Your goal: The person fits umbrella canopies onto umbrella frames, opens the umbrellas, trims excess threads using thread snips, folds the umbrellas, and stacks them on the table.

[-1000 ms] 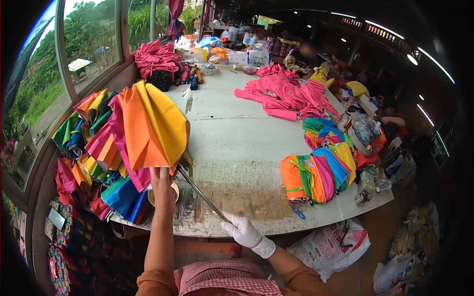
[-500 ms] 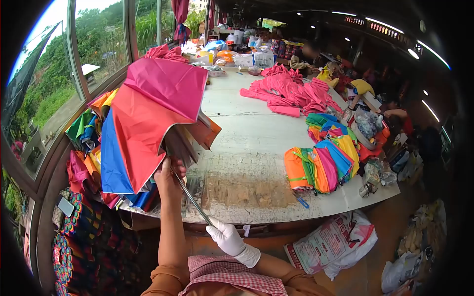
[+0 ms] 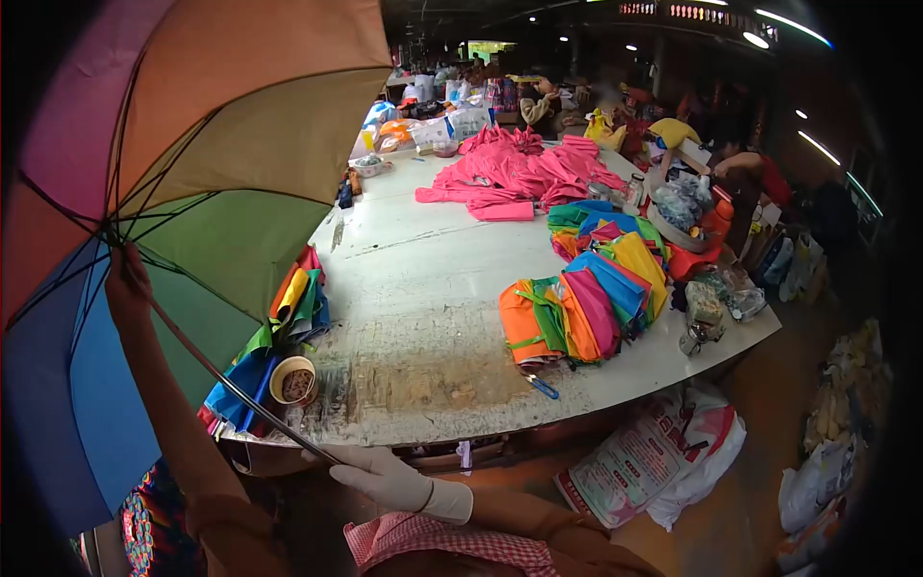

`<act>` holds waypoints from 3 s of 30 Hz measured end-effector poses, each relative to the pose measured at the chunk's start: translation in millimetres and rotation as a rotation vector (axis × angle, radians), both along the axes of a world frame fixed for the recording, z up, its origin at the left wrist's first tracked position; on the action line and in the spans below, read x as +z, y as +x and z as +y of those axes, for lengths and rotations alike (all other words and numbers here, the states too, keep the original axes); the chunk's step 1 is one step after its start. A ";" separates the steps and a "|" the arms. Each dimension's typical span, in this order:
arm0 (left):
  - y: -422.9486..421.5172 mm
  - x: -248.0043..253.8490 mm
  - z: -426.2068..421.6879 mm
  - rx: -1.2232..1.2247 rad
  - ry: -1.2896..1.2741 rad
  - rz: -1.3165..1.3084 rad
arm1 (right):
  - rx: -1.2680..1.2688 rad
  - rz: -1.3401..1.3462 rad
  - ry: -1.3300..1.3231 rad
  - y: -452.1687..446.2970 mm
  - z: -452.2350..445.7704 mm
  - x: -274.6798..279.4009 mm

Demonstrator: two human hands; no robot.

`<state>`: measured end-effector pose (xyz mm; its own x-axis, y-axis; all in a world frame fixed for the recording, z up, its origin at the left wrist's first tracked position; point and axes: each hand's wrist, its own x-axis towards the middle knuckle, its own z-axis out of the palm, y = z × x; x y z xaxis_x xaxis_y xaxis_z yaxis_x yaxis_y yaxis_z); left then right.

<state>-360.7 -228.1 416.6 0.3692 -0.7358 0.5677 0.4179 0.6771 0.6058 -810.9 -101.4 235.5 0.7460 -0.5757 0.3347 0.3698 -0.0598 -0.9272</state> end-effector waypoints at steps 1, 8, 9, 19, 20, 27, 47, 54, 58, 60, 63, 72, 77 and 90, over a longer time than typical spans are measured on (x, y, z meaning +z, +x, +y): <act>18.2 6.4 1.8 -0.056 -0.006 0.008 | -0.017 -0.034 -0.078 -5.2 0.8 -4.5; -232.5 -46.4 51.0 0.078 0.160 0.171 | 0.013 -0.034 0.064 -41.0 -5.8 -10.3; -230.8 -61.6 47.2 0.087 0.195 0.193 | -0.029 -0.039 0.052 -40.5 -3.5 -15.8; -353.2 -155.6 84.4 -0.159 0.450 0.045 | 0.005 -0.323 0.534 -55.7 -7.9 -22.3; -356.2 -155.7 80.4 -0.256 0.388 0.104 | 0.056 -0.351 0.586 -58.3 -6.5 -24.5; -255.5 -191.8 23.6 -0.252 0.098 0.118 | 0.274 -0.338 0.719 -86.0 43.6 -49.7; -421.5 -352.8 210.3 -0.350 1.192 0.334 | -1.126 0.907 -0.400 -286.4 -154.7 -274.7; -427.4 -377.1 219.9 -0.363 1.192 0.444 | -0.896 1.575 -0.680 -262.9 -225.4 -319.3; -430.4 -391.5 221.2 -0.372 1.167 0.515 | -0.819 1.495 -0.396 -273.3 -245.7 -338.7; -431.9 -397.6 221.2 -0.377 1.158 0.543 | -0.933 1.577 -0.445 -277.8 -248.6 -344.3; -429.3 -400.2 218.3 -0.380 1.211 0.475 | -1.019 1.580 -0.663 -275.3 -233.2 -330.2; -367.4 -396.1 198.8 0.307 1.223 -0.160 | -0.933 1.762 -0.658 -284.3 -240.0 -326.3; -384.0 -392.2 69.0 0.514 1.143 -1.031 | -1.062 1.615 -0.636 -282.4 -222.0 -315.5; -379.7 -392.3 22.9 0.298 0.903 -0.641 | -0.903 0.542 0.710 -283.7 -60.9 -252.3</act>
<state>-740.4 -205.2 24.3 0.4306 -0.9022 0.0238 -0.2466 -0.0923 0.9647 -1094.6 -162.4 -16.8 -0.0599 -0.8758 -0.4790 0.0221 0.4785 -0.8778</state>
